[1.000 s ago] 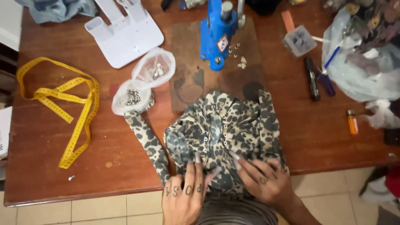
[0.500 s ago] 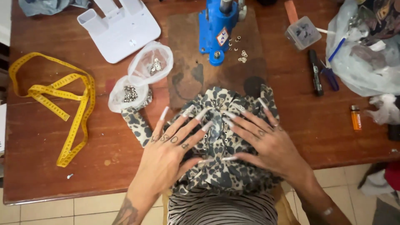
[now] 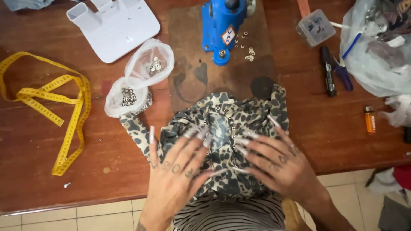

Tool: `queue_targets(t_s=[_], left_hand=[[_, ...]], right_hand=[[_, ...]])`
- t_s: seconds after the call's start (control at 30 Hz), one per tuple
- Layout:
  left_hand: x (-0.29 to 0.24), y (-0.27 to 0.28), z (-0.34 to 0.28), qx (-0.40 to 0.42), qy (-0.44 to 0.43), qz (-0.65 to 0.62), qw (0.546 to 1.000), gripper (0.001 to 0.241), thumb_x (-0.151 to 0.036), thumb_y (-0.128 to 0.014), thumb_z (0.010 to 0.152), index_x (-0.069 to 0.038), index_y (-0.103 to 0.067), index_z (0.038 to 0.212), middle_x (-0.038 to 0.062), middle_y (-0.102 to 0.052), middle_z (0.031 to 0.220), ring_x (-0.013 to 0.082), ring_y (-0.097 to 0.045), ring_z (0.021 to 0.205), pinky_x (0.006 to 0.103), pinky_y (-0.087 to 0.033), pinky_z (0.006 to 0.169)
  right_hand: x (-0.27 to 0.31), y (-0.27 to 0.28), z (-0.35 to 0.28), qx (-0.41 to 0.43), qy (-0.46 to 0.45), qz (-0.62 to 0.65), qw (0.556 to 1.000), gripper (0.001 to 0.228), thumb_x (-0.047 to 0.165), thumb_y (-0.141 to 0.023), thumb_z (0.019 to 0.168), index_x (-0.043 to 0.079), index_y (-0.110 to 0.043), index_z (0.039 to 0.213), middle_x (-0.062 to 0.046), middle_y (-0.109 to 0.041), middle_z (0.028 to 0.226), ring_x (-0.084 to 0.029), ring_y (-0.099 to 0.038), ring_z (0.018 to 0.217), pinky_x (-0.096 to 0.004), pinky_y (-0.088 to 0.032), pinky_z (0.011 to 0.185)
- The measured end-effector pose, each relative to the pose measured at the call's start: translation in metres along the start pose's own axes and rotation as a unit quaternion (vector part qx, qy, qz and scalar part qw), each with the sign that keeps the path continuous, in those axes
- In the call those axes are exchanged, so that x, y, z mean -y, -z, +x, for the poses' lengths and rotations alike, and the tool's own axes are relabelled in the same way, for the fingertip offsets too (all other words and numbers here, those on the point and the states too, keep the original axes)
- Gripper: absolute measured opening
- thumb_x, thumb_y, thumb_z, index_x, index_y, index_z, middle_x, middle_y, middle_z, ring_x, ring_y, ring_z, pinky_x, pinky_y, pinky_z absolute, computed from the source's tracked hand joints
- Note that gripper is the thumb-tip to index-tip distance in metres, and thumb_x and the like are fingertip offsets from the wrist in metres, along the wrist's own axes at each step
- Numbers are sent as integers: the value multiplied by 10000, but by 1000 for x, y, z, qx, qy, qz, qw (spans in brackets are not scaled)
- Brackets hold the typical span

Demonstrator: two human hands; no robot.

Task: Attaching metal grommets to a leopard print garment using a hand press and inspecting the finished work for quality.

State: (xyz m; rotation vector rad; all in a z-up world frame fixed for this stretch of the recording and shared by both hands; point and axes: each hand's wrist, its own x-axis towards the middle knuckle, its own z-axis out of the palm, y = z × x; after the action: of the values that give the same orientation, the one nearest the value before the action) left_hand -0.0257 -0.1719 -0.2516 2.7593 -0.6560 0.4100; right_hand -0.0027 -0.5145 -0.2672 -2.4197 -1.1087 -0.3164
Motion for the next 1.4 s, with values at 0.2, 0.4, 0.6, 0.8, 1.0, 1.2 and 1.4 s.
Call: queue_targets(t_s=[0.2,0.4,0.6,0.8,1.0,1.2,1.4], left_hand=[[0,-12,0,104,-126,-86,983,683,-136,-687,1162,-295,-599,1820,-30,-605,1863,306,-469,1792,884,-208,1379],[4,-14,4,66,-134,-111,982,485,-146,-777,1206,-167,-758,1691,-18,-664,1820,328,-530,1743,874,-212,1444],[2,-17,-3,68,-105,-97,987,428,-179,-748,1204,-199,-811,1626,-25,-738,1710,312,-533,1729,797,-218,1439],[6,3,-41,-38,44,-198,978,335,-113,-802,1134,-205,-879,1447,-3,-862,1559,297,-767,1535,806,-178,1505],[-27,0,-76,-90,54,-166,980,249,-312,-962,1069,-271,-893,1305,-70,-901,1413,190,-794,1408,660,-262,1482],[-40,-17,-81,-41,7,-58,997,314,-355,-848,1203,-180,-855,1463,-15,-805,1573,285,-770,1390,657,-442,1349],[-51,-35,-85,-114,15,8,993,295,-381,-1011,1121,-181,-900,1307,34,-806,1329,267,-790,1185,672,-546,1253]], right_hand=[[36,-7,-18,26,-3,-43,999,501,384,-965,1077,123,-832,1484,-82,-805,1496,-347,-744,1437,-779,-376,1421],[44,-14,-37,21,32,-100,994,465,475,-905,1149,142,-847,1468,-55,-804,1526,-264,-729,1441,-814,-489,1326],[42,-24,-43,24,43,-71,996,444,442,-913,1143,119,-862,1443,-92,-847,1533,-304,-752,1501,-822,-464,1326],[44,-23,-39,29,22,-54,998,467,449,-939,1094,135,-864,1432,-68,-854,1468,-295,-757,1476,-826,-445,1348],[38,-19,-37,30,39,-39,998,417,363,-919,1111,105,-857,1434,-86,-849,1493,-318,-767,1469,-819,-430,1357],[35,-23,-45,35,52,-54,997,365,326,-874,1140,109,-855,1433,-79,-853,1484,-315,-769,1465,-834,-449,1333],[37,-28,-54,30,61,-83,994,348,304,-897,1130,121,-865,1423,-95,-838,1506,-280,-756,1468,-851,-480,1310]])
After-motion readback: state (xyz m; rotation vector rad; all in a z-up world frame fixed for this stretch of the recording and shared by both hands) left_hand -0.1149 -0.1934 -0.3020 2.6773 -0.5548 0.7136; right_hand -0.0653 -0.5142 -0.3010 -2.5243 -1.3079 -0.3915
